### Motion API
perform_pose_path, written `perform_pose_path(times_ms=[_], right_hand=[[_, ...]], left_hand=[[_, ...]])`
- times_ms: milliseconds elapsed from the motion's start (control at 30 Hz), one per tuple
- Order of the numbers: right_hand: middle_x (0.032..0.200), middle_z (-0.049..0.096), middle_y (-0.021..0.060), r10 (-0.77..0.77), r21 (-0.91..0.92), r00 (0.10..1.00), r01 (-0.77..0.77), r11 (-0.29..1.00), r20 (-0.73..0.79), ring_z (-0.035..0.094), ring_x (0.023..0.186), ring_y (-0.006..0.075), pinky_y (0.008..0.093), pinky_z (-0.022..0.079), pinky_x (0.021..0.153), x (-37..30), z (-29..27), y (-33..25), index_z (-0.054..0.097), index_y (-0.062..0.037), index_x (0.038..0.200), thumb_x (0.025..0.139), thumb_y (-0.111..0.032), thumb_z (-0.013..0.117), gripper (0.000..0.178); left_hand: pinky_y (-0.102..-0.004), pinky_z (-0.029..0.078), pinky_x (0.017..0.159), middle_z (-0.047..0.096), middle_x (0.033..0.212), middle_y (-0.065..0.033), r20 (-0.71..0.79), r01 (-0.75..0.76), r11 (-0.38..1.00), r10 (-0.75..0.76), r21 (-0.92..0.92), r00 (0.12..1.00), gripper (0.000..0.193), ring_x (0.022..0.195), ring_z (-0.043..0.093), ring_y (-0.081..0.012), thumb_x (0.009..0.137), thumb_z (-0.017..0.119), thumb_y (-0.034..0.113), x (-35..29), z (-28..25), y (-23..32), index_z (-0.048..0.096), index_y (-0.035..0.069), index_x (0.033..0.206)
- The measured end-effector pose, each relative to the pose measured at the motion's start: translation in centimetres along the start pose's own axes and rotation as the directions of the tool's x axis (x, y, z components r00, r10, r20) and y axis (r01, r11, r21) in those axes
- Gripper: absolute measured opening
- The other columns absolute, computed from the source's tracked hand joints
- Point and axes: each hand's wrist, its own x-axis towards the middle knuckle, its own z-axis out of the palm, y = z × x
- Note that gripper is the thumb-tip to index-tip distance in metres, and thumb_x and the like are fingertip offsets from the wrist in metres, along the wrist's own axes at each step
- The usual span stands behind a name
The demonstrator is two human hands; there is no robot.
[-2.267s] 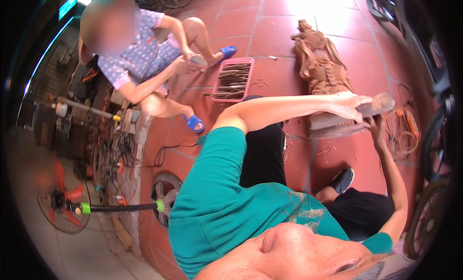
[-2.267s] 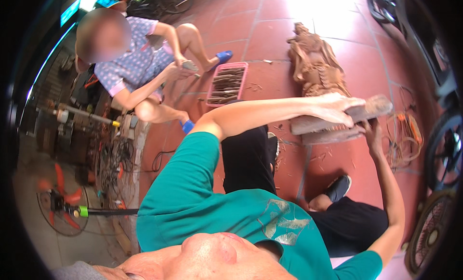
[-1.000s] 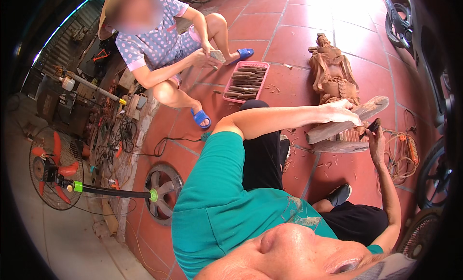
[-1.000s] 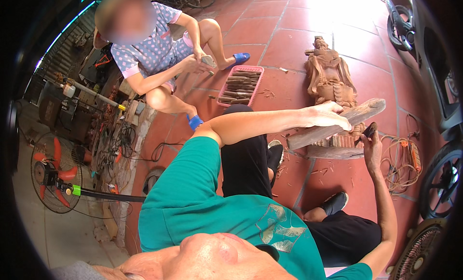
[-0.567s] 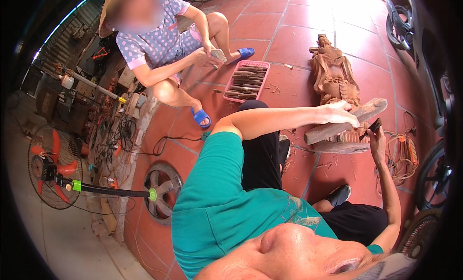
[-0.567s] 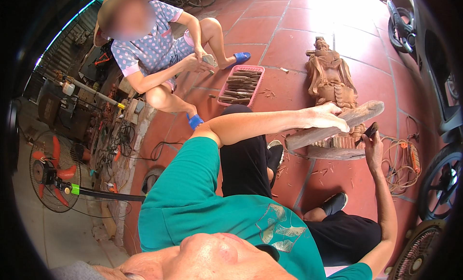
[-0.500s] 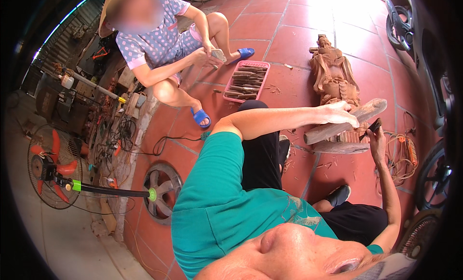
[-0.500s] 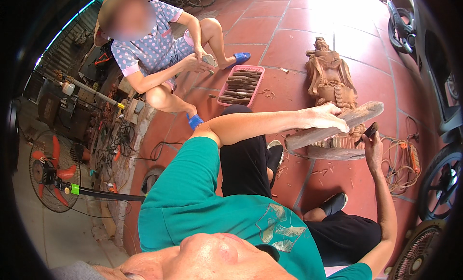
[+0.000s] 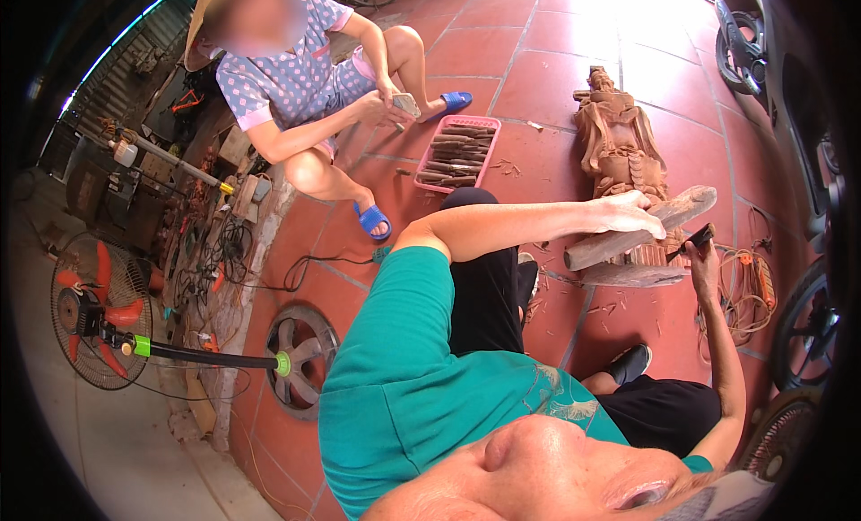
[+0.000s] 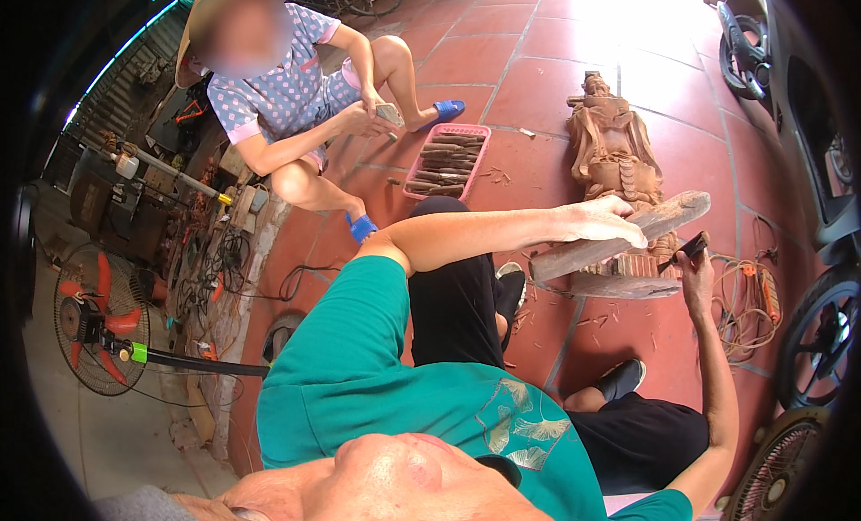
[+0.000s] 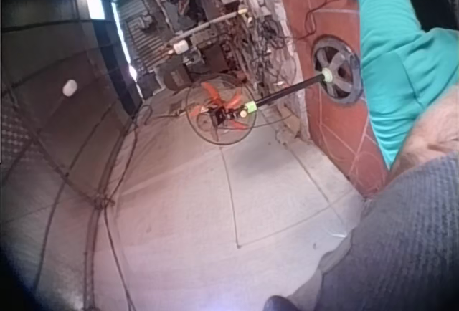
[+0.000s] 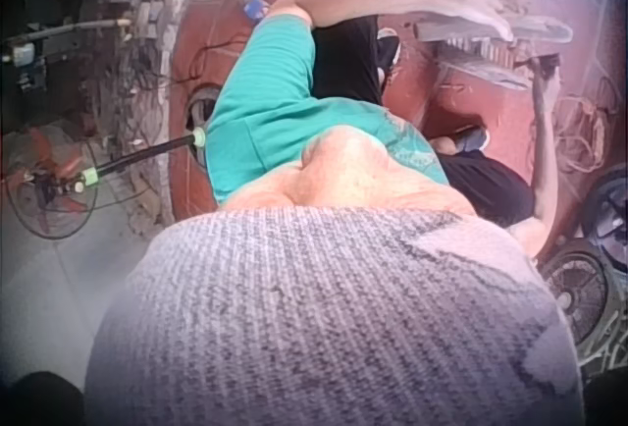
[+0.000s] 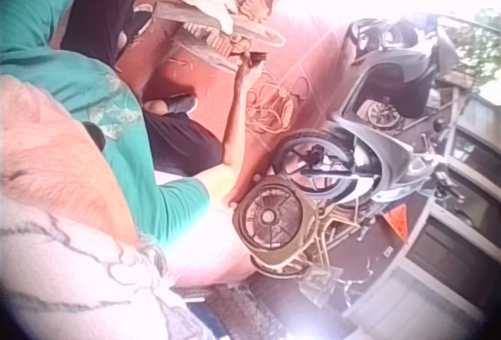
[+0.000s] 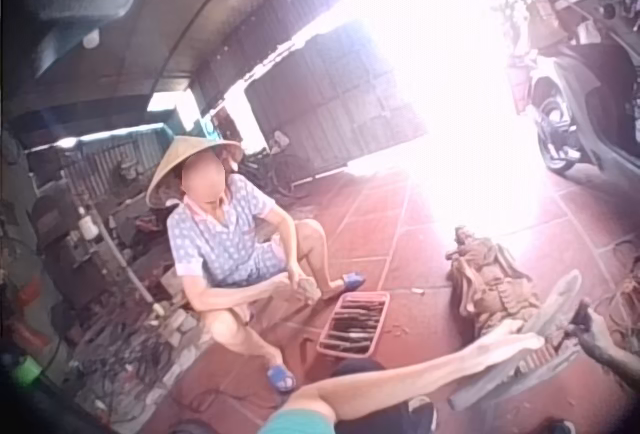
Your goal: The person sits on the floor and carves a wooden sculpture using a chisel and mallet. They repeatedly strike the chisel to shape the wood, occasionally adjusting their grip and the position of the sculpture.
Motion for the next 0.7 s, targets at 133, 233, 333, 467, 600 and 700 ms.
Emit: perform_pose_path(times_ms=[133,233,333,467,600,700], right_hand=[[0.1,0.067,0.0047,0.001,0.007,1.0,-0.001,1.0,0.004,0.062,0.088,0.012,0.0305,0.052,0.078,0.1,-0.1,0.3,0.057,0.0006,0.121,0.099,-0.01,0.065,0.026],[0.1,0.067,0.0047,0.007,0.009,1.0,-0.007,1.0,-0.001,0.062,0.089,0.0119,0.0307,0.052,0.079,0.2,-0.4,0.5,0.057,0.0003,0.122,0.099,-0.011,0.066,0.027],[0.101,0.068,0.0057,0.036,-0.011,0.999,-0.036,0.999,0.01,0.063,0.092,0.0119,0.0302,0.052,0.079,-0.3,0.0,-0.6,0.056,-0.0001,0.123,0.098,-0.013,0.067,0.03],[0.102,0.07,0.0075,0.072,-0.032,0.997,-0.071,0.997,0.035,0.066,0.095,0.0138,0.0311,0.053,0.079,-1.0,0.4,-1.7,0.057,0.0003,0.123,0.098,-0.019,0.068,0.033],[0.103,0.071,0.01,-0.116,-0.109,0.993,0.112,0.988,-0.034,0.068,0.097,0.0177,0.0343,0.054,0.082,0.1,-1.2,1.8,0.06,0.0017,0.121,0.097,-0.023,0.069,0.035],[0.109,0.072,0.0138,-0.099,-0.222,0.995,0.093,0.971,-0.013,0.068,0.101,0.019,0.0364,0.054,0.086,-1.0,0.2,-2.2,0.06,0.0025,0.125,0.096,-0.024,0.071,0.041]], left_hand=[[-0.0321,0.052,0.057,0.063,0.079,-0.0068,0.001,0.012,1.0,-0.012,-0.014,1.0,0.045,0.064,0.063,-0.0139,0.085,0.077,0.037,0.4,0.1,-0.4,0.066,-0.003,0.104],[-0.0319,0.052,0.055,0.063,0.077,-0.0062,0.02,0.0,0.999,0.001,-0.039,1.0,0.045,0.062,0.063,-0.014,0.085,0.077,0.036,0.3,0.1,-0.3,0.066,-0.003,0.104],[-0.0311,0.051,0.053,0.062,0.074,-0.0058,0.013,0.013,1.0,-0.013,-0.007,1.0,0.046,0.06,0.063,-0.014,0.085,0.077,0.036,0.0,0.0,-0.5,0.065,-0.003,0.105],[-0.0305,0.05,0.051,0.062,0.072,-0.0061,0.012,0.015,0.999,-0.015,-0.041,1.0,0.043,0.058,0.063,-0.0141,0.087,0.077,0.033,-0.4,-0.1,-1.3,0.064,-0.004,0.105],[-0.03,0.051,0.051,0.061,0.075,-0.0062,0.067,0.033,0.994,-0.026,-0.102,0.997,0.045,0.058,0.062,-0.0136,0.087,0.078,0.032,0.0,0.1,0.3,0.063,-0.005,0.109],[-0.0276,0.053,0.054,0.063,0.078,-0.0048,0.001,0.066,0.993,-0.066,-0.098,0.998,0.047,0.064,0.062,-0.0108,0.085,0.079,0.033,-0.6,-0.3,0.1,0.064,-0.002,0.112]])
